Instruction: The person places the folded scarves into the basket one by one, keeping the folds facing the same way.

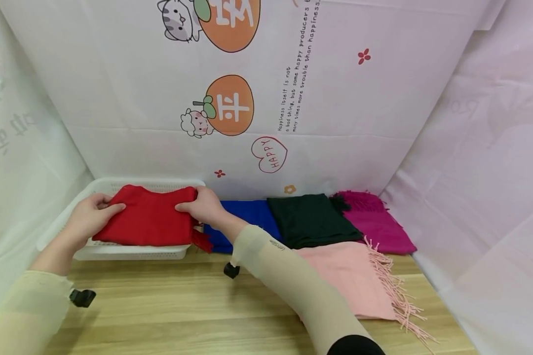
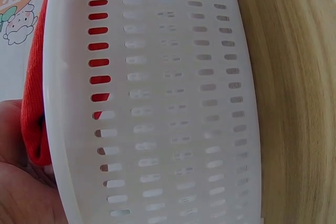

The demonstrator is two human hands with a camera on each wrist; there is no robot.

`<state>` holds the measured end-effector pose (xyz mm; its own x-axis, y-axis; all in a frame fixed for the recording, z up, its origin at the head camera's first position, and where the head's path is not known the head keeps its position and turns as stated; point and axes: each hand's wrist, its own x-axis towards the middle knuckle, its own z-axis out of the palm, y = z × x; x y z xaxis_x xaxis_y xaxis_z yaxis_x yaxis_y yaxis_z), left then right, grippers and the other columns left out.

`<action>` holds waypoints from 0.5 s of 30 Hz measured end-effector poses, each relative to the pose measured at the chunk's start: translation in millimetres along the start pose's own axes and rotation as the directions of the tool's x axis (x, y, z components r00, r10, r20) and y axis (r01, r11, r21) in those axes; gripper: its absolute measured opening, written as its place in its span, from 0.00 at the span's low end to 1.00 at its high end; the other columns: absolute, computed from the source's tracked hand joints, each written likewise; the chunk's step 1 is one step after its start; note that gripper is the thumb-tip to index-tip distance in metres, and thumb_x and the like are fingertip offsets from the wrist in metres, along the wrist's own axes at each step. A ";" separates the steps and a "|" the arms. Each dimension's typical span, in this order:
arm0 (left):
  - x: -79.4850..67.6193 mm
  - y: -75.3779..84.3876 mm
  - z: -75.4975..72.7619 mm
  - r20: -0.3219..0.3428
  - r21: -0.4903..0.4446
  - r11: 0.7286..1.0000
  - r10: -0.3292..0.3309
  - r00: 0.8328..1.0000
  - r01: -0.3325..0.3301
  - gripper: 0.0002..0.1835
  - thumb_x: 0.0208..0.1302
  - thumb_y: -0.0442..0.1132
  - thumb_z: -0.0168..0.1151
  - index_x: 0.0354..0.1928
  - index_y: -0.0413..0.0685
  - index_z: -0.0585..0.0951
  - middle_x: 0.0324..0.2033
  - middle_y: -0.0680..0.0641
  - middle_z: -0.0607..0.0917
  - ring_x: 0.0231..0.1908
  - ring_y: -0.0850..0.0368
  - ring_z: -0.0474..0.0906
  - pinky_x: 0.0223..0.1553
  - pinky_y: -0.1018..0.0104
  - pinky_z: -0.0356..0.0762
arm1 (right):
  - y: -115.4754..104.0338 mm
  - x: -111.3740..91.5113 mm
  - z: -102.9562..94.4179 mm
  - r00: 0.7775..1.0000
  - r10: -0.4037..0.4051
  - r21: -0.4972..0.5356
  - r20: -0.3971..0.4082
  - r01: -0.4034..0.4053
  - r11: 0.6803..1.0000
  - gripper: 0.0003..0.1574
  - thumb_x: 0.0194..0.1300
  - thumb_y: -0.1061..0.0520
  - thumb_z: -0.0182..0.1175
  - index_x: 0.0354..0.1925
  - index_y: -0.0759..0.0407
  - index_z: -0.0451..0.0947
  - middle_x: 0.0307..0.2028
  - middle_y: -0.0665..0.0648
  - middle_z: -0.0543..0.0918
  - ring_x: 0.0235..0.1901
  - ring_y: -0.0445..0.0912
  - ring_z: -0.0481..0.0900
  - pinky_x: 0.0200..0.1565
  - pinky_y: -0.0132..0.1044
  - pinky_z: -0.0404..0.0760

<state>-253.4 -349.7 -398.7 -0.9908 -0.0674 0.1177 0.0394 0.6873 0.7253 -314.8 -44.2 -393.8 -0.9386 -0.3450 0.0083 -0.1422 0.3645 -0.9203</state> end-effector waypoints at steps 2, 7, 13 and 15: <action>0.4 -0.7 -1.0 -0.005 0.009 1.000 0.001 1.000 -0.001 0.31 0.87 0.52 0.57 0.67 0.26 0.74 0.60 0.26 0.79 0.40 0.57 0.79 0.34 0.68 0.82 | -2.7 0.1 1.7 1.000 0.011 -0.002 0.000 -0.011 1.000 0.26 0.74 0.53 0.76 0.63 0.57 0.78 0.49 0.53 0.85 0.38 0.46 0.87 0.38 0.43 0.90; 1.9 -3.5 -3.3 -0.017 0.023 1.000 -0.005 1.000 0.005 0.30 0.87 0.51 0.57 0.66 0.25 0.74 0.59 0.26 0.80 0.42 0.53 0.79 0.34 0.69 0.81 | -8.5 1.0 6.1 1.000 0.027 -0.014 -0.002 -0.027 1.000 0.25 0.74 0.54 0.76 0.62 0.57 0.78 0.47 0.53 0.85 0.37 0.46 0.87 0.37 0.43 0.90; 2.4 -6.9 -4.8 -0.029 0.039 0.999 0.001 1.000 0.000 0.29 0.86 0.49 0.58 0.65 0.23 0.75 0.58 0.25 0.80 0.45 0.47 0.78 0.34 0.73 0.79 | -9.7 5.0 11.3 1.000 0.031 -0.027 -0.001 -0.031 0.999 0.23 0.74 0.54 0.76 0.60 0.57 0.78 0.44 0.53 0.84 0.34 0.46 0.87 0.34 0.42 0.90; 2.3 -8.1 -5.2 -0.033 0.042 0.999 0.002 0.999 -0.001 0.29 0.86 0.49 0.58 0.64 0.23 0.75 0.58 0.24 0.80 0.47 0.44 0.78 0.34 0.73 0.78 | -9.6 6.1 13.1 1.000 0.028 -0.036 0.001 -0.028 0.999 0.23 0.74 0.54 0.76 0.59 0.57 0.78 0.43 0.52 0.84 0.33 0.46 0.86 0.33 0.42 0.89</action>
<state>-255.3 -359.2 -400.8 -0.9859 -0.0897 0.1413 0.0345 0.7173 0.6959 -315.0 -61.2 -390.0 -0.9420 -0.3351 -0.0178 -0.1268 0.4046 -0.9056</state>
